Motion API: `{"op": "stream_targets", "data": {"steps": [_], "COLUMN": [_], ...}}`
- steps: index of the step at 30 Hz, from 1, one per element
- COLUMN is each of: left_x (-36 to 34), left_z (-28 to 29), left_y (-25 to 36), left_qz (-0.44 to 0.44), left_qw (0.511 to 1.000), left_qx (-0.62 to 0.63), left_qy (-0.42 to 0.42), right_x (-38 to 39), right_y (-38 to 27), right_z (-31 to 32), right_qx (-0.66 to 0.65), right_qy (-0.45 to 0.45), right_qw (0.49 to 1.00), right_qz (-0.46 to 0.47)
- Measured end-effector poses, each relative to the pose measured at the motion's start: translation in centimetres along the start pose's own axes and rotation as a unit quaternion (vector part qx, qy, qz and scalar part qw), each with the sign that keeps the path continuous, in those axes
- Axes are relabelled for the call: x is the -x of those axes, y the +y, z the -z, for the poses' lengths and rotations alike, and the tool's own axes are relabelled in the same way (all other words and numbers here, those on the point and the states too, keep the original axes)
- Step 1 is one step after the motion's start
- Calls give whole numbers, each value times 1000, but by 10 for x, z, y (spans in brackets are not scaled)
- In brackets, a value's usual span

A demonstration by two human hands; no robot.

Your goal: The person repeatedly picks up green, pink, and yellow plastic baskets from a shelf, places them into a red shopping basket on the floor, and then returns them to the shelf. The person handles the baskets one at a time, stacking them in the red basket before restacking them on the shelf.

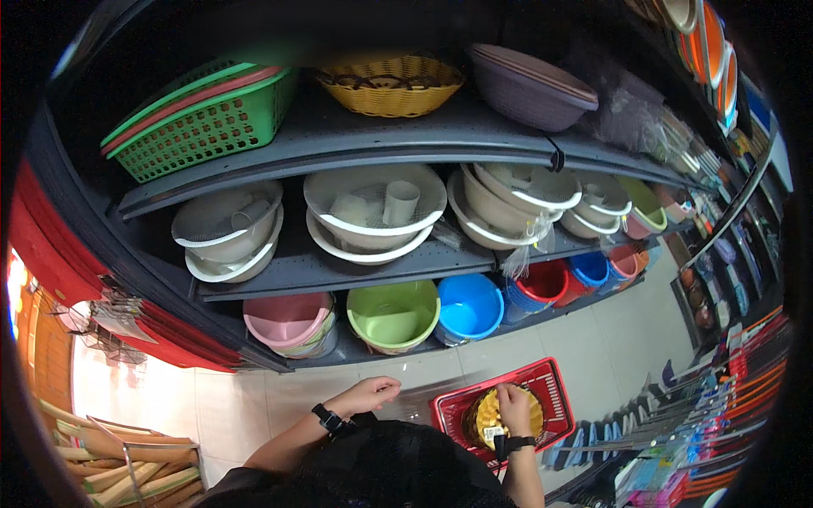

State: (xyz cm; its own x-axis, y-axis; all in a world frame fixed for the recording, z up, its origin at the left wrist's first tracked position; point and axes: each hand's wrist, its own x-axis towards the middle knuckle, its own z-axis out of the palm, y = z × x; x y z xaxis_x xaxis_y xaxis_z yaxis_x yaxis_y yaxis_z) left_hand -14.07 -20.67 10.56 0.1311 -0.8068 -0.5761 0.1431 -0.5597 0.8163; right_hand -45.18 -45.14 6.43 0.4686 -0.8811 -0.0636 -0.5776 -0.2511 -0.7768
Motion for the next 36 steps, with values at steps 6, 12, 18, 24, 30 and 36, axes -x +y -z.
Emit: {"op": "stream_targets", "data": {"steps": [6,12,18,24,30,36], "left_x": [-5,-1,4,-5,5,16], "left_z": [7,22,32,40,44,52], "left_y": [0,-13,-15,-23,-11,30], "left_qz": [-57,-89,-82,-101,-96,-193], "left_qw": [997,992,989,985,986,975], "left_qx": [28,70,98,109,98,72], "left_qy": [32,55,75,90,98,82], "right_x": [-85,-133,-200,-258,-220,-151], "right_y": [-192,-379,-501,-540,-542,-514], "right_z": [59,93,93,77,91,156], "right_qx": [-76,3,181,222,213,61], "right_qy": [2,88,200,92,112,71], "right_qw": [974,867,749,799,802,856], "right_qz": [215,490,605,552,547,508]}}
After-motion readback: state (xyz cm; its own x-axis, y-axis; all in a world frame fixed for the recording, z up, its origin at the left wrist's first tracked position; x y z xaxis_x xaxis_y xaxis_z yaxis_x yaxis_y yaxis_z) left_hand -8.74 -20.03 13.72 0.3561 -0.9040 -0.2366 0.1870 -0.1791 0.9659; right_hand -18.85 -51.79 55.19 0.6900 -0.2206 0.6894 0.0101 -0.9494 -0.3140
